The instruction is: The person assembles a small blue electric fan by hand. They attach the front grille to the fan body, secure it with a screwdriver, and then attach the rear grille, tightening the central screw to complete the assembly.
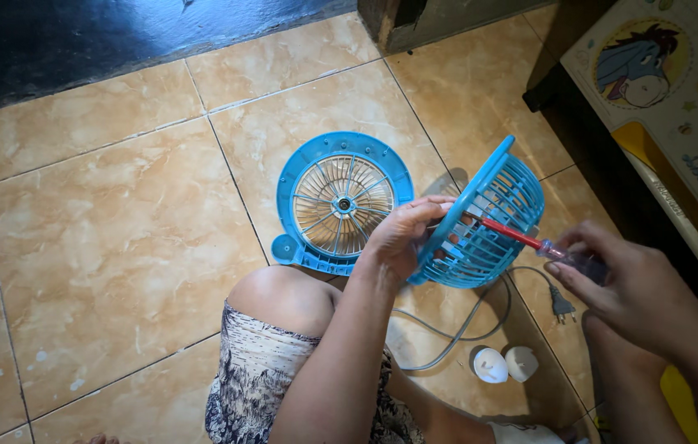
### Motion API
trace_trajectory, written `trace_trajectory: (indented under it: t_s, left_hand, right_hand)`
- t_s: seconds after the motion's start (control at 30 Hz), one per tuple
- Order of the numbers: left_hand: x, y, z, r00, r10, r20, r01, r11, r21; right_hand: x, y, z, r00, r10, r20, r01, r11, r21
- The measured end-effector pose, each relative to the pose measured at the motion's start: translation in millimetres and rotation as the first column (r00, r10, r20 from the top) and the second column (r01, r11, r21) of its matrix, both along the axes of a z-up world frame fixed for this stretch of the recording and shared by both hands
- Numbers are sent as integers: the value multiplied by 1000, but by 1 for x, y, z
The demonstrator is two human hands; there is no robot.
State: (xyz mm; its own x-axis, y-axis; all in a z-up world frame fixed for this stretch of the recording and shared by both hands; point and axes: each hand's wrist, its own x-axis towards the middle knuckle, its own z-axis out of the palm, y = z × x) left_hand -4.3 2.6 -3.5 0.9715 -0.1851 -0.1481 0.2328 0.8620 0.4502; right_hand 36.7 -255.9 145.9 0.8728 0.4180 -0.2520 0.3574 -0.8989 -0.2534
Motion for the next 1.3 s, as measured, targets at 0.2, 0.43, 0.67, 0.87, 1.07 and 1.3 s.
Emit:
trace_trajectory:
  t_s: [0.2, 0.43, 0.67, 0.87, 1.07, 1.3]
  left_hand:
    - [-4, -3, 2, 999, -42, -10, 43, 998, 50]
    - [-5, -11, 1, 989, -115, -88, 116, 993, 2]
    - [-4, -12, -1, 987, -131, -91, 130, 991, -18]
    - [-2, -14, -3, 989, -118, -94, 119, 993, 2]
    - [1, -10, -7, 993, -92, -78, 88, 994, -64]
    - [5, 16, -9, 993, -91, -76, 84, 992, -89]
  right_hand:
    - [6, -13, -2, 999, 23, -35, -22, 999, 39]
    - [8, -33, -19, 988, -71, -139, 63, 996, -58]
    - [11, -45, -31, 996, -21, -90, 27, 997, 66]
    - [9, -50, -30, 994, -12, -112, 12, 1000, 0]
    - [10, -44, -13, 971, 174, -161, -132, 961, 242]
    - [3, -2, 13, 995, 35, -98, -26, 996, 89]
